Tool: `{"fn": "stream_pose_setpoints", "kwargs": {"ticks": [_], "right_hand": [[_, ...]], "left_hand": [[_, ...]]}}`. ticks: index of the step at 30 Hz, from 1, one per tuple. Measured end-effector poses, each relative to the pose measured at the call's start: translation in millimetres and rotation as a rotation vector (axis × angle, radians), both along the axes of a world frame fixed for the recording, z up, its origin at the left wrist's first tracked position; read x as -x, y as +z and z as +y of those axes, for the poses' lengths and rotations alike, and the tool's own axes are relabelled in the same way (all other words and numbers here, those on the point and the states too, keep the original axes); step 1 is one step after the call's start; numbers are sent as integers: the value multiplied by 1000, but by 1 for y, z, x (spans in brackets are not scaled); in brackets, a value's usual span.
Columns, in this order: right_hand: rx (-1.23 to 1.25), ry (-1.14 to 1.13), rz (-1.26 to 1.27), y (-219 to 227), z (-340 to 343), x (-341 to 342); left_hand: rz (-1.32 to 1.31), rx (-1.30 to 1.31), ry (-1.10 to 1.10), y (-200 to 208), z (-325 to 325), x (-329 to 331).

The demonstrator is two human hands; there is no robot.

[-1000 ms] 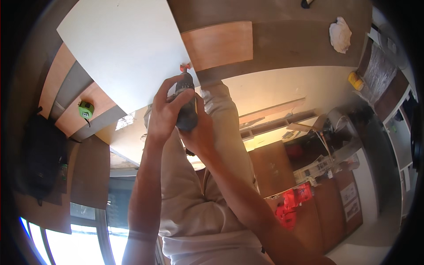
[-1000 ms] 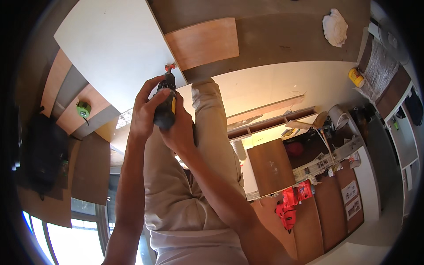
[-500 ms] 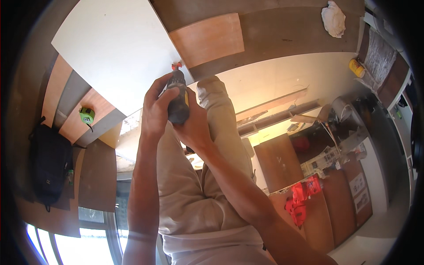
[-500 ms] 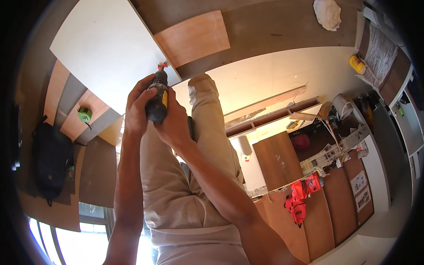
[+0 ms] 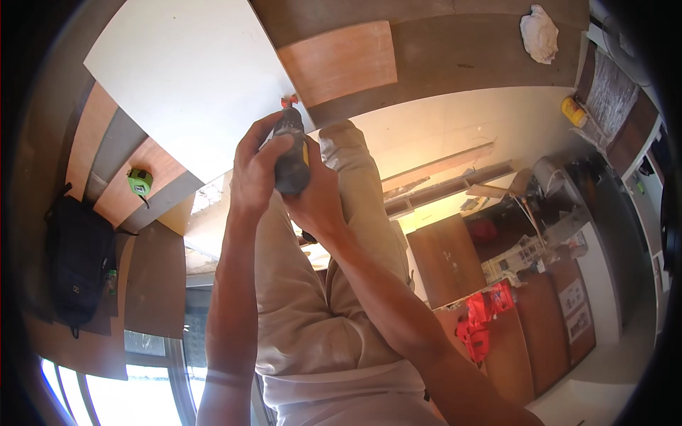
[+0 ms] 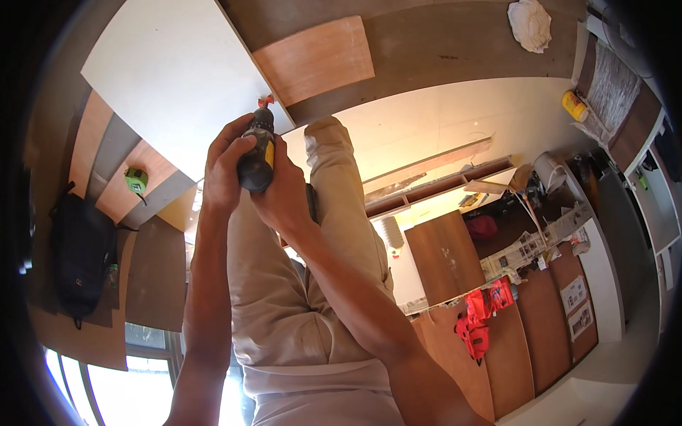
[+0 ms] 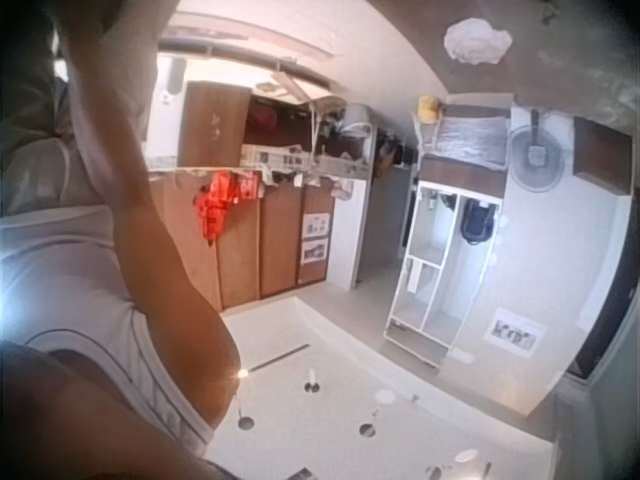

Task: The person assembles a piece of furniture by positioning a white panel onto a wooden frame. They use a power drill to secure the panel with screws and a tape measure to verify dimensions. The process involves repeated measuring and drilling to ensure proper alignment.

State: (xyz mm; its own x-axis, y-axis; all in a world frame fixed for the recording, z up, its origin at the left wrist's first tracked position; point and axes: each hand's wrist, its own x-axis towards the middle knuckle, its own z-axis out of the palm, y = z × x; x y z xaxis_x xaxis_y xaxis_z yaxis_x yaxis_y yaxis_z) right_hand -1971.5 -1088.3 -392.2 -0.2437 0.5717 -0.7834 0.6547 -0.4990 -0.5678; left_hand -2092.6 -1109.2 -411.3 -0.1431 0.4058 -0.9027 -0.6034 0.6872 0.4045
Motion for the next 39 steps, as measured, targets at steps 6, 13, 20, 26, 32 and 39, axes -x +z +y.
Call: {"fn": "stream_pose_setpoints", "kwargs": {"ticks": [6,13,20,26,32,39], "right_hand": [[14,14,-14,1,-3,2],[37,31,-33,1,-4,6],[28,144,-133,-1,-1,9],[34,285,-204,4,11,3],[-14,412,-259,9,20,-1],[-29,342,-243,9,19,-1]], "left_hand": [[-3,0,30,-3,-6,0],[-1,30,-19,3,0,9],[615,97,-278,18,11,-21],[521,247,-227,18,23,-28],[419,269,-25,13,23,-31],[411,221,-76,11,26,-27]]}}
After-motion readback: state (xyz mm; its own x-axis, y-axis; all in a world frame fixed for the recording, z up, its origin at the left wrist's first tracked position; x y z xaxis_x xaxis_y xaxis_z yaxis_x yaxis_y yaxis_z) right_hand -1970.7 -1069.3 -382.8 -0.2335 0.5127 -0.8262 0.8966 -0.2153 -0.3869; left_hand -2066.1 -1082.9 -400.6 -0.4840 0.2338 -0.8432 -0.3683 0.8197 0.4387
